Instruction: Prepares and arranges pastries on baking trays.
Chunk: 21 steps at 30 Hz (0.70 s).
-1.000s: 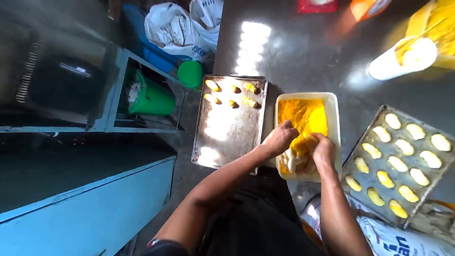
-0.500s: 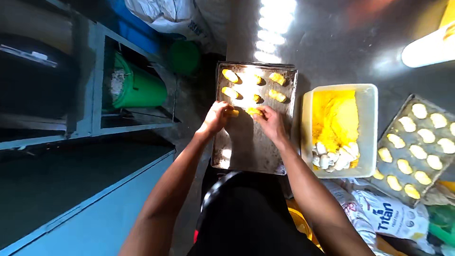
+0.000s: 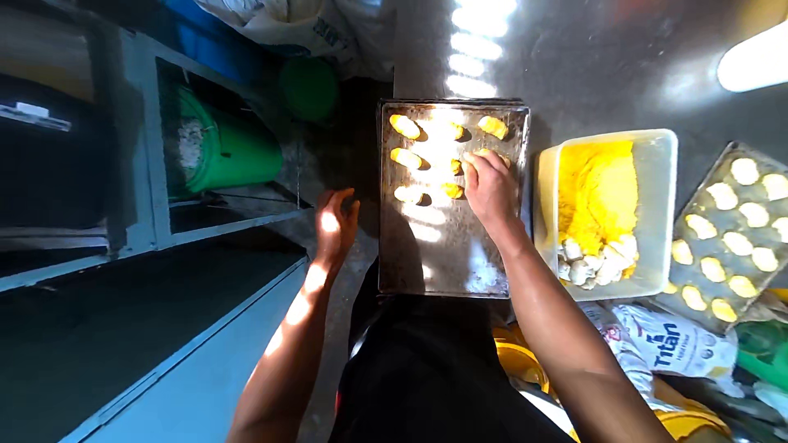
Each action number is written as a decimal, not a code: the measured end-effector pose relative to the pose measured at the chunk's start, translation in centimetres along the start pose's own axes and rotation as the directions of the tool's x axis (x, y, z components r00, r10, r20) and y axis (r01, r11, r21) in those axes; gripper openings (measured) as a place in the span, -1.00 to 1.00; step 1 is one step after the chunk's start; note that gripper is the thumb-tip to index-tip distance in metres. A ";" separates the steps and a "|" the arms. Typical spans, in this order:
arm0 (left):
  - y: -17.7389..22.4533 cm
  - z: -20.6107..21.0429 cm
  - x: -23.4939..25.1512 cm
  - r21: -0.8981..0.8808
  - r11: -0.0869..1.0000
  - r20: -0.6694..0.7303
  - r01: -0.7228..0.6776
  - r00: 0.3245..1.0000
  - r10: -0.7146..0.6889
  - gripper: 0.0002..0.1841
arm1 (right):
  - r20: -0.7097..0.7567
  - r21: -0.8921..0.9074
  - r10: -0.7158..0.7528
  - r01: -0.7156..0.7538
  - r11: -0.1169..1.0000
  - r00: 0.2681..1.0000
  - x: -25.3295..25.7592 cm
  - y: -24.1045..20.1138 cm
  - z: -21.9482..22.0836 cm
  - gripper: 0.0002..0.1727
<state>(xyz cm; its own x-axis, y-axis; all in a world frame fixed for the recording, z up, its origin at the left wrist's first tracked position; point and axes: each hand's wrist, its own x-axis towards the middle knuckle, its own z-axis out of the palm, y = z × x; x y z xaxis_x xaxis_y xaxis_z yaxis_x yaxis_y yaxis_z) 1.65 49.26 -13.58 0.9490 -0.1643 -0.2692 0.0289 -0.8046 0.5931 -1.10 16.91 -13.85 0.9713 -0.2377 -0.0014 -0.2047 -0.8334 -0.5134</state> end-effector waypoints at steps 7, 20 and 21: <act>4.0 2.2 1.3 0.017 0.914 0.006 -0.406 0.914 0.406 -0.84 | 0.248 -0.074 -0.006 0.025 0.997 0.969 2.6 -1.6 1.9 -0.84; 2.9 4.9 3.5 -0.063 0.769 0.167 -0.636 0.753 0.636 -0.84 | 0.132 0.031 0.046 -0.051 0.998 0.990 0.9 -0.1 2.3 -0.52; 2.9 4.9 3.5 -0.062 0.770 0.168 -0.635 0.754 0.635 -0.85 | 0.130 0.030 0.032 -0.036 0.999 0.991 1.0 0.0 2.3 -0.60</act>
<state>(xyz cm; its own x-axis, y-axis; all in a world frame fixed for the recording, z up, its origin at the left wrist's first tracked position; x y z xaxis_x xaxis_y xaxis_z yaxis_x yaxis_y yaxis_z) 3.54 43.54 -16.48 0.6812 -0.7307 0.0461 -0.5605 -0.4800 0.6748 0.13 17.82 -15.83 0.9718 -0.1970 -0.1293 -0.2357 -0.8088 -0.5387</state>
